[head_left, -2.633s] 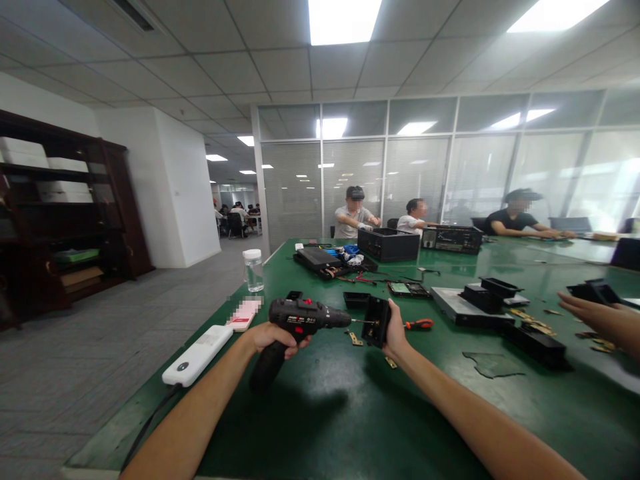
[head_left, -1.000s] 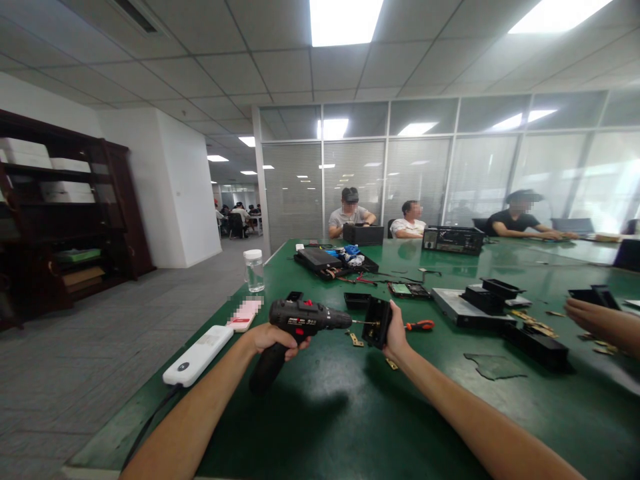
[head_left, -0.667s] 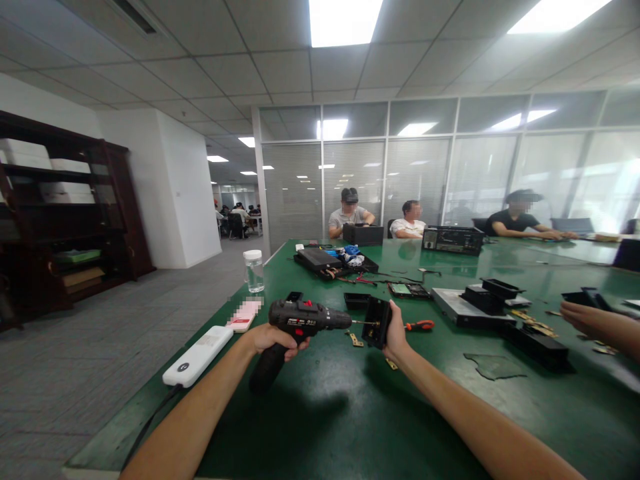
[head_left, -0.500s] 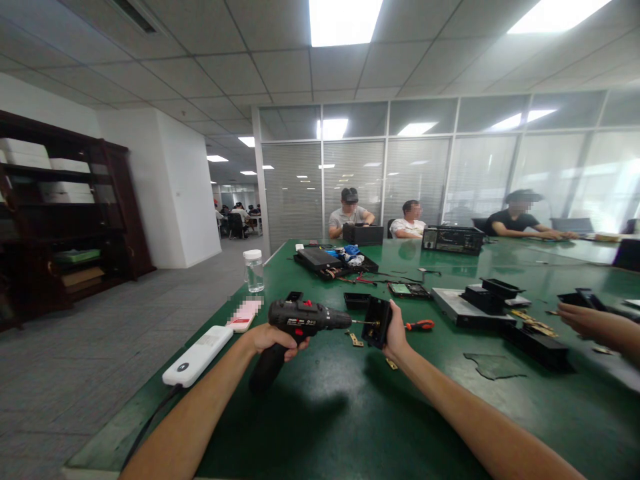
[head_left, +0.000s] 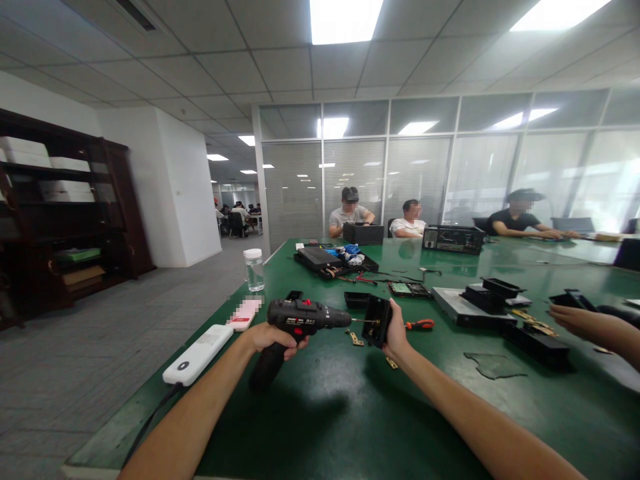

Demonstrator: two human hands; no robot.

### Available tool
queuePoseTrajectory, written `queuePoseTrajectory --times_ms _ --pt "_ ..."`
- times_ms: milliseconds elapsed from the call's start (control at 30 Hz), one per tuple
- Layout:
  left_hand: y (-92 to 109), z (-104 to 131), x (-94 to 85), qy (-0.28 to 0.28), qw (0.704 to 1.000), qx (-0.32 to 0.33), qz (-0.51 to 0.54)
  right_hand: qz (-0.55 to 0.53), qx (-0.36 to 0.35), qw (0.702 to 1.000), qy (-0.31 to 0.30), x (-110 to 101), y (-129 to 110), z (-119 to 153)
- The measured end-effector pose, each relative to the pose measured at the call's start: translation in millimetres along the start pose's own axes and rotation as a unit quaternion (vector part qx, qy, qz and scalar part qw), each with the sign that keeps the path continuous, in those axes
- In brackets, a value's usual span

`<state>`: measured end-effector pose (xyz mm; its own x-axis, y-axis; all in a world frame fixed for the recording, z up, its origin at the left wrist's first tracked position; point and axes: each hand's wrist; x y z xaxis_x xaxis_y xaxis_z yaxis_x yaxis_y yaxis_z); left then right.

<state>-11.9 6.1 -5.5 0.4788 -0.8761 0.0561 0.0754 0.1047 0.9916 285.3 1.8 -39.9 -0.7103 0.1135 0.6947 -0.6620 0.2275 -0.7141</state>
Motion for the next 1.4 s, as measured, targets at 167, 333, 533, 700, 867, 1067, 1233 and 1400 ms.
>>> queuePoseTrajectory --times_ms 167,333,533,700,867,1067,1233,1400 --pt "-0.3 -0.6 -2.0 0.002 1.000 -0.006 0.000 -0.003 -0.006 1.000 -0.005 -0.6 0.0 0.1" --pt "2.2 -0.4 0.6 0.001 1.000 -0.009 -0.003 0.003 -0.005 1.000 -0.002 -0.5 0.7 -1.4" --pt "3.9 0.7 6.9 0.018 1.000 -0.003 -0.017 0.007 0.010 1.000 0.005 -0.4 0.1 -1.0" --pt "1.5 0.6 5.2 0.021 1.000 0.000 -0.008 0.012 0.010 1.000 0.007 0.1 0.2 -0.7" --pt "1.0 1.1 3.5 0.014 1.000 -0.005 0.001 0.010 0.005 1.000 0.005 1.9 -1.2 1.4" --pt "2.1 1.6 2.6 0.007 1.000 -0.004 0.002 0.007 -0.003 1.000 -0.001 1.1 -0.6 1.2" --pt "1.9 0.7 3.8 0.012 1.000 0.001 -0.003 0.009 0.000 1.000 -0.003 -1.1 1.4 -0.7" --pt "1.3 0.5 3.9 0.010 1.000 0.001 -0.006 0.005 0.007 1.000 -0.007 0.0 -0.5 0.0"
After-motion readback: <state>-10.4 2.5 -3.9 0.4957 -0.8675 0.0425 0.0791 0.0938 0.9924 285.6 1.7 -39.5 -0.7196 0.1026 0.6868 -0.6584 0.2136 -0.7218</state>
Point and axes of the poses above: each hand's wrist, its own z-axis away from the middle knuckle, its own x-axis out of the palm, y = z × x, and after that the axes turned 6 degrees about -x, right-handed
